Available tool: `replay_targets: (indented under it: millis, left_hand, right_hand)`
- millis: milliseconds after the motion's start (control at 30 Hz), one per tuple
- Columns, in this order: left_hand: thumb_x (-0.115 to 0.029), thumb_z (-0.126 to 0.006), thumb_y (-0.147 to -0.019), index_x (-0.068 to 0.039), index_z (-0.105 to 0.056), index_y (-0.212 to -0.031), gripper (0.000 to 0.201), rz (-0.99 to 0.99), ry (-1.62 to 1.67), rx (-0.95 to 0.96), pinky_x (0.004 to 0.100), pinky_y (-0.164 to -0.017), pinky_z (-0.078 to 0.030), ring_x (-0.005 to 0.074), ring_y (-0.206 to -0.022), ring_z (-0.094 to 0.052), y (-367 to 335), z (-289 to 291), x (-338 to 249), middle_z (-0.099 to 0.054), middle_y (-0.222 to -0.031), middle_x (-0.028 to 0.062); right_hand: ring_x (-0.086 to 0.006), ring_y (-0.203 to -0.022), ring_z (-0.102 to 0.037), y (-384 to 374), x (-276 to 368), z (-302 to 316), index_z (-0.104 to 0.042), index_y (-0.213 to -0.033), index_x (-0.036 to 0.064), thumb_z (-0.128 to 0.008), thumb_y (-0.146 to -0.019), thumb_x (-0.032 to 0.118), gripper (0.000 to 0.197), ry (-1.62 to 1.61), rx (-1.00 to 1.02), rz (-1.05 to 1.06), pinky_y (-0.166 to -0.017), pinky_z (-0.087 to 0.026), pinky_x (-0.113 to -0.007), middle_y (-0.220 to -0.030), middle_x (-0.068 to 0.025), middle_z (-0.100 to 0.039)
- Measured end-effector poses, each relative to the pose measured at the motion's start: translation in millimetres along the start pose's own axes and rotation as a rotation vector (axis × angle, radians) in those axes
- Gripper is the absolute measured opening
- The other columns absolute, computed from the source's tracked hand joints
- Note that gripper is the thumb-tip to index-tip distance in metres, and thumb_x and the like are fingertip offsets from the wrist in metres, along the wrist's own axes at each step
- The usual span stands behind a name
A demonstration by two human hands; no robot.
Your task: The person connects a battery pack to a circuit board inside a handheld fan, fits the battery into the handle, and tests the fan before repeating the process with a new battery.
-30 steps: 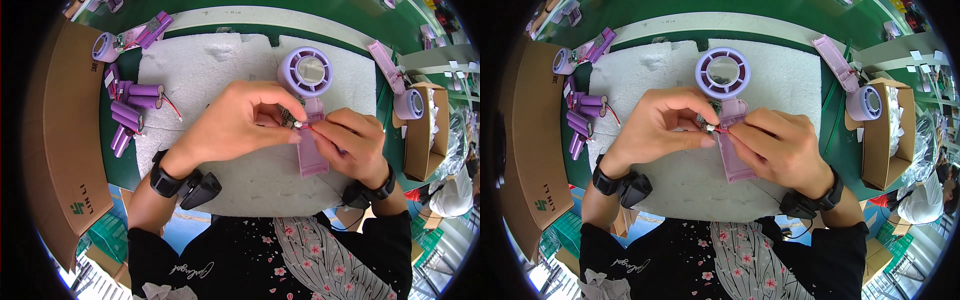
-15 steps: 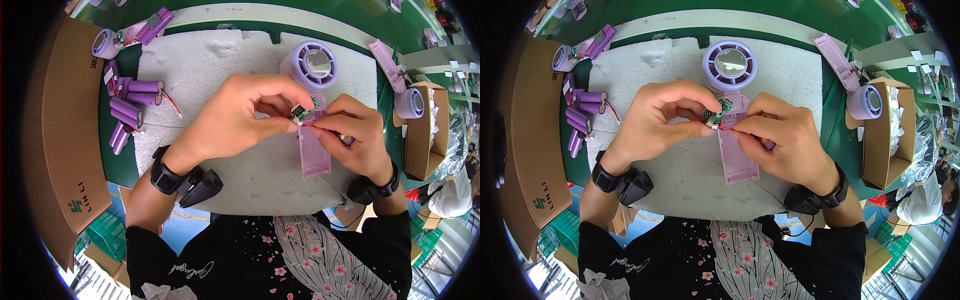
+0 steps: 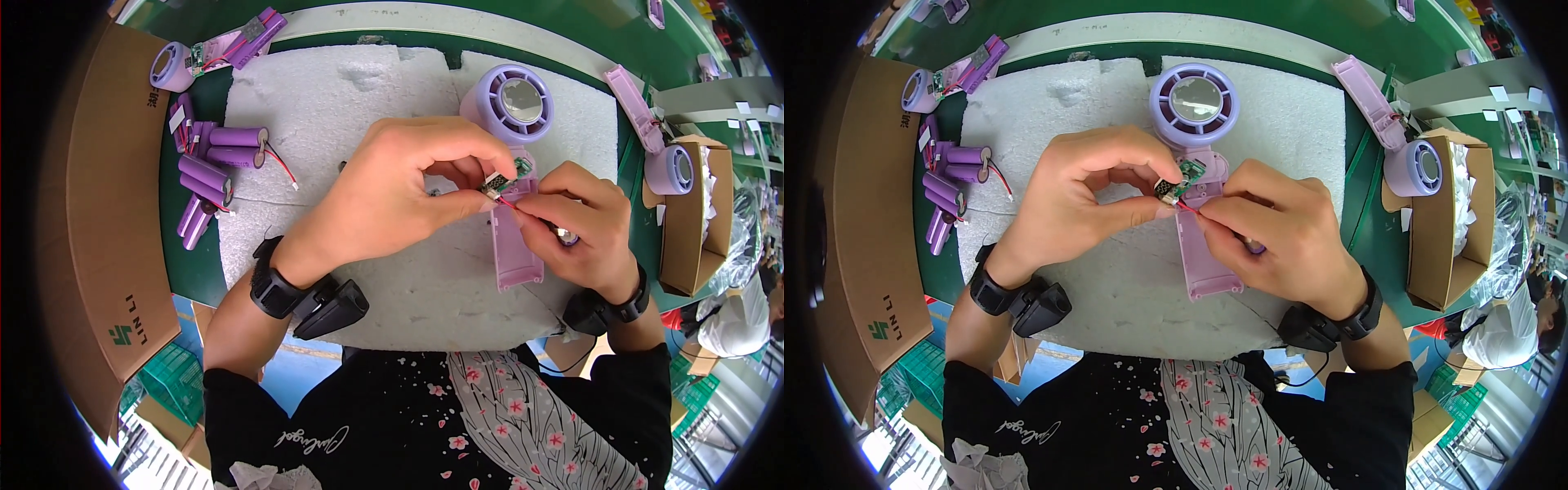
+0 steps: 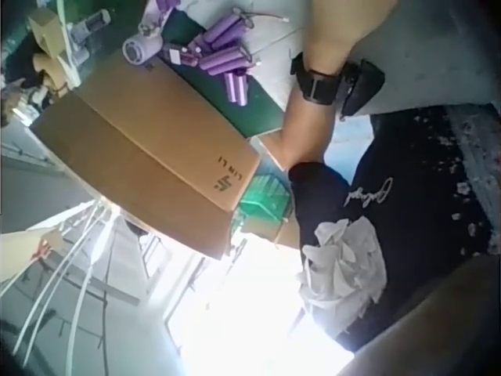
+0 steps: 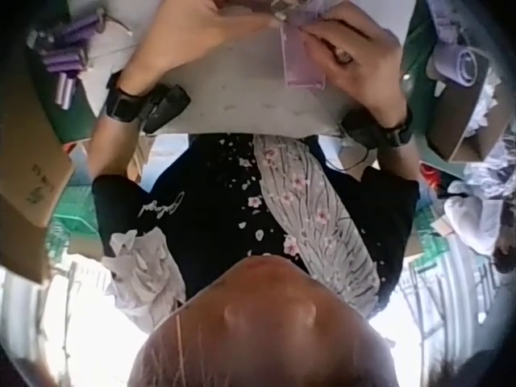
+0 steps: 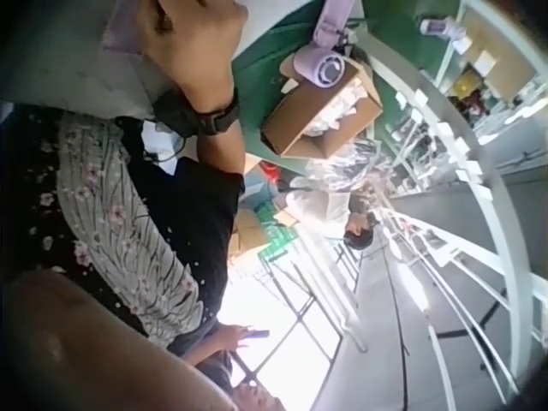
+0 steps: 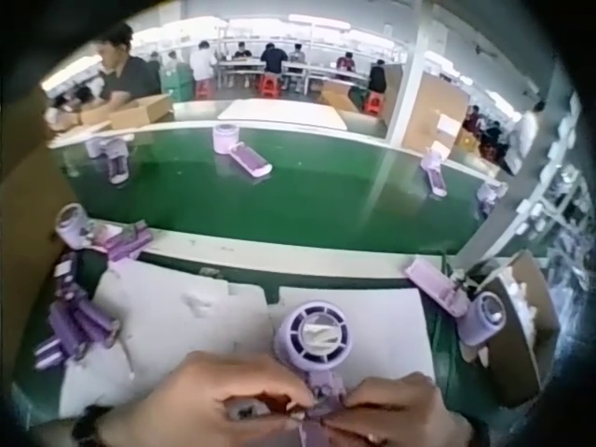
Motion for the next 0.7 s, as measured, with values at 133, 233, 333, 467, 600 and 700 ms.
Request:
replay_targets:
  millis: [133,233,333,467,600,700]
  left_hand:
    - [0.014,-0.071,-0.075,-0.003,-0.068,-0.11,0.039,-0.071,-0.082,-0.011,0.0287,-0.08,-0.056,0.0146,-0.089,-0.066,-1,-1,-6,-0.067,-0.104,0.0071]
    - [0.013,-0.07,-0.074,-0.003,-0.068,-0.111,0.041,-0.138,-0.181,-0.019,0.0284,-0.078,-0.057,0.0147,-0.086,-0.066,-2,-3,-9,-0.068,-0.101,0.0071]
    - [0.012,-0.069,-0.073,-0.003,-0.068,-0.112,0.042,-0.202,-0.266,-0.041,0.028,-0.077,-0.057,0.0148,-0.084,-0.067,-2,-4,-13,-0.069,-0.099,0.0071]
    - [0.011,-0.07,-0.072,-0.003,-0.068,-0.111,0.041,-0.23,-0.319,-0.094,0.0271,-0.074,-0.057,0.015,-0.08,-0.068,-1,-6,-16,-0.07,-0.096,0.0072]
    - [0.01,-0.07,-0.074,-0.003,-0.068,-0.112,0.041,-0.177,-0.28,-0.125,0.0261,-0.072,-0.057,0.0151,-0.079,-0.069,0,-4,-11,-0.07,-0.096,0.0076]
    - [0.01,-0.071,-0.074,-0.003,-0.069,-0.112,0.041,-0.198,-0.278,-0.124,0.0257,-0.071,-0.057,0.015,-0.079,-0.07,0,-3,-10,-0.07,-0.096,0.0082]
  right_hand:
    - [-0.015,-0.057,-0.059,-1,4,3,-0.072,-0.083,0.0023,-0.077,-0.07,-0.003,0.015,0.062,-0.013,0.104,-0.049,-0.045,-0.025,-0.079,-0.0066,-0.061]
    - [-0.0142,-0.057,-0.059,0,7,0,-0.072,-0.088,0.0018,-0.076,-0.071,-0.003,0.019,0.1,0.022,0.157,-0.049,-0.046,-0.025,-0.081,-0.0075,-0.061]
    - [-0.0129,-0.057,-0.059,2,-1,5,-0.068,-0.1,0.0012,-0.074,-0.073,-0.003,0.028,-0.032,-0.185,-0.008,-0.05,-0.048,-0.025,-0.087,-0.0098,-0.063]
    - [-0.0182,-0.061,-0.063,0,3,6,-0.067,-0.104,0.007,-0.081,-0.068,0.006,0.038,0.135,-0.264,-0.08,-0.05,-0.051,-0.028,-0.089,-0.0081,-0.064]
    - [-0.0194,-0.065,-0.066,0,4,5,-0.067,-0.104,0.0069,-0.083,-0.067,0.006,0.041,0.195,-0.236,-0.04,-0.053,-0.053,-0.029,-0.093,-0.0094,-0.065]
    - [-0.019,-0.066,-0.066,1,1,5,-0.067,-0.104,0.0066,-0.084,-0.066,0.006,0.042,0.159,-0.245,-0.068,-0.053,-0.053,-0.029,-0.093,-0.0095,-0.065]
Point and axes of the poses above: each hand's wrist, its own y-axis away from the middle knuckle, its own z-axis out of the back of the hand, x = y × z, the point moved 7 cm from there along -y, towards the middle knuckle
